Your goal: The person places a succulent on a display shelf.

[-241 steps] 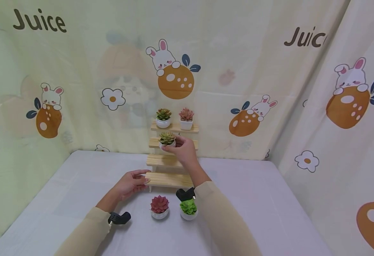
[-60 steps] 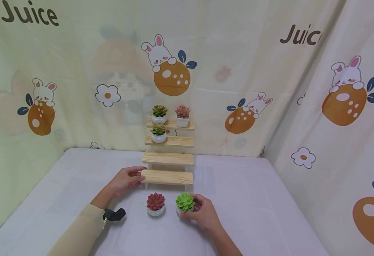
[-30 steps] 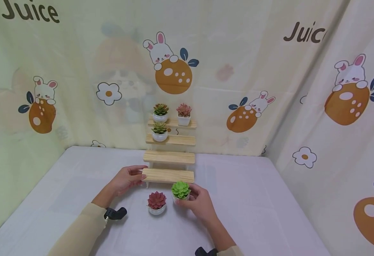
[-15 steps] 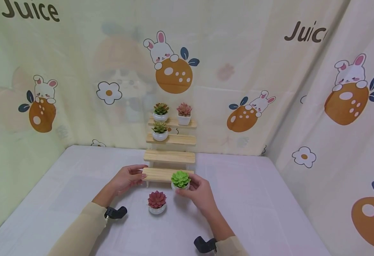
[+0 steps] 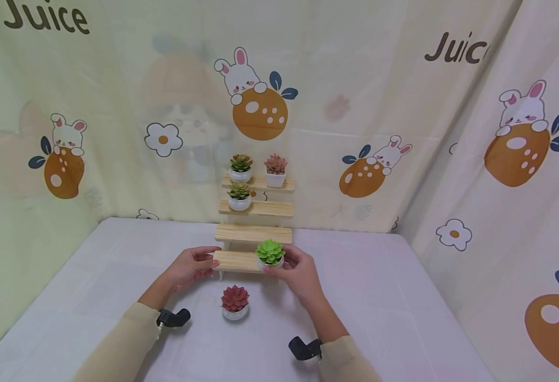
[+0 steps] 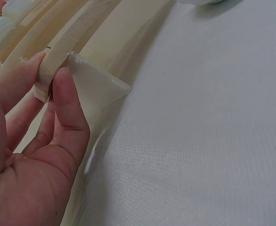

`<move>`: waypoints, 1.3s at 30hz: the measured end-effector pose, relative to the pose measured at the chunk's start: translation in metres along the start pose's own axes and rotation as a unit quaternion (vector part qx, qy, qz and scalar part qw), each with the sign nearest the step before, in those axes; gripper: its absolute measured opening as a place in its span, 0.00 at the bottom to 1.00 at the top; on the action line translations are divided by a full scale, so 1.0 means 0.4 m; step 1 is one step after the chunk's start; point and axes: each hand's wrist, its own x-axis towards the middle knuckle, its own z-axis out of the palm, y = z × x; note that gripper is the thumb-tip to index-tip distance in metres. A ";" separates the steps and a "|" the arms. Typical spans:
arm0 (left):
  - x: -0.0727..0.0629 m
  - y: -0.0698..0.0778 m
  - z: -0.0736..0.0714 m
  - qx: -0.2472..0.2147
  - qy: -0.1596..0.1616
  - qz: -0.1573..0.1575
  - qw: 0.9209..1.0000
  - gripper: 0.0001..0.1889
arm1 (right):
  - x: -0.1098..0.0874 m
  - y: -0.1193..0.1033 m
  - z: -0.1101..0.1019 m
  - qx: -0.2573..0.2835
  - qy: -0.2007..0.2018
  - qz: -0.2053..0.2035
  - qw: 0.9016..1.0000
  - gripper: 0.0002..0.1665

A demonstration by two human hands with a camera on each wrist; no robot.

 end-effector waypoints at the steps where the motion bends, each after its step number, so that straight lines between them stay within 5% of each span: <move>1: 0.000 -0.001 -0.001 0.001 -0.002 0.001 1.000 0.27 | 0.004 -0.003 -0.001 0.004 0.000 -0.003 1.000 0.38; 39: 0.002 -0.005 -0.003 -0.002 0.003 -0.002 1.000 0.26 | 0.179 -0.099 -0.021 0.017 0.032 -0.015 0.999 0.39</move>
